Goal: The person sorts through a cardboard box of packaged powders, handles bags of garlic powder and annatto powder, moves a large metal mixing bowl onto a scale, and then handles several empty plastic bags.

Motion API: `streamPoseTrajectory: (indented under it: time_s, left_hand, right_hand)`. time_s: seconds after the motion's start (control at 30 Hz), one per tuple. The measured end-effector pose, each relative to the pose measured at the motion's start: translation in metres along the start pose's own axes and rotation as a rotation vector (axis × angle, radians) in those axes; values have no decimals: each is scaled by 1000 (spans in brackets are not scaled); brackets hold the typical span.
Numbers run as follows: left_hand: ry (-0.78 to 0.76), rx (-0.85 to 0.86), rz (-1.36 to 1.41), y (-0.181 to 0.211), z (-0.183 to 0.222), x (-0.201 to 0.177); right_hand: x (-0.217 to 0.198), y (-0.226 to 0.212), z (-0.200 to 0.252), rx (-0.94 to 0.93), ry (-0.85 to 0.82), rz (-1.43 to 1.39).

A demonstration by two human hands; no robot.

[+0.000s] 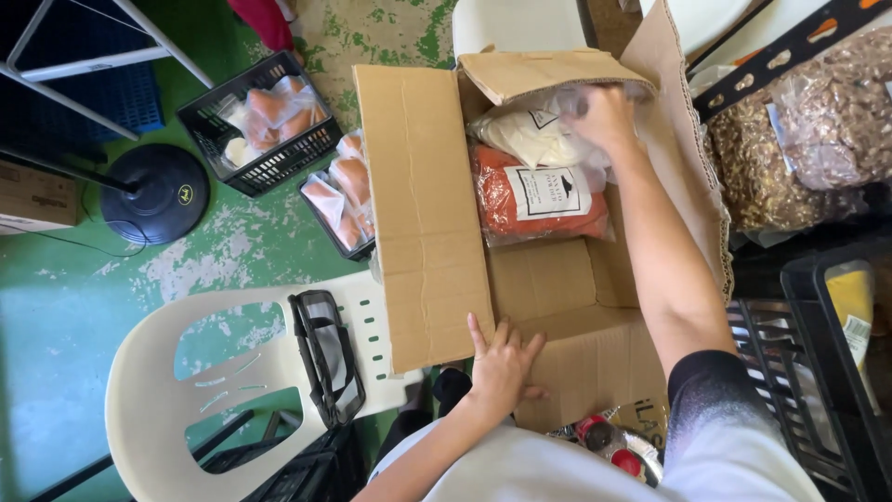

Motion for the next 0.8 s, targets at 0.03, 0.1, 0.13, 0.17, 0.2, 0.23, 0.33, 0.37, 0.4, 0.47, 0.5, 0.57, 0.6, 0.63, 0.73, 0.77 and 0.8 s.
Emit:
streamPoseTrajectory:
  time_s: [0.03,0.1,0.13,0.17,0.2,0.23,0.33,0.37,0.4,0.47,0.5,0.57,0.6,0.63,0.73,0.77,0.8]
  left_hand:
    - [1,-4,0,0,-3,-2]
    - [-45,-10,38,1,-3,-2]
    - [-47,-14,36,0,-4,-1]
    - [-46,-9,41,0,-4,-1]
    - [-42,-3,47,1,-4,-1]
    - [-42,-5,45,-2,-6,-1]
    - [-15,-11,71,0,-4,3]
    - [-24,-8,69,2,-3,4]
    - [-25,-7,56,-2,-4,2]
    - [-10,-4,61,-3,-5,4]
    - [-3,1,68,-2,-4,6]
    - [-2,11,80,-3,-2,6]
    - [0,14,95,-2,-2,5]
    - [6,21,98,-1,-3,5]
    - [-21,22,89,-2,-4,-1]
    - [-76,0,170,-3,-3,-6]
    - [-138,-15,252,-2,-2,-9]
  right_hand:
    - [-9,-10,0,-4,0,0]
    - [-8,-31,7,-41,-329,170]
    - [-1,-31,1,-45,-330,166]
    - [7,-29,-4,-20,-353,203]
    - [12,-27,-10,6,-374,241]
    - [27,-20,-19,3,-373,240]
    - [64,-3,-32,-163,-211,118]
    - [65,-2,-30,-279,105,299]
    - [63,-7,-29,-396,439,471]
    - [64,-4,-22,-397,422,409]
    - [66,0,-18,-394,396,346]
    - [60,5,13,-447,497,225]
    - [53,9,29,-509,594,101]
    - [49,12,55,-507,596,110]
    - [51,21,125,-472,650,141]
    - [57,24,144,-468,649,134]
    - [64,30,166,-455,644,129]
Point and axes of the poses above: each hand's wrist, its own z-axis away from the middle knuckle, its own x-axis out of the palm, y = z × x, the point moved 4 cm from there along -z, towards the middle knuckle, and after that the axes turned 8 degrees about z, right-handed, at the moved point
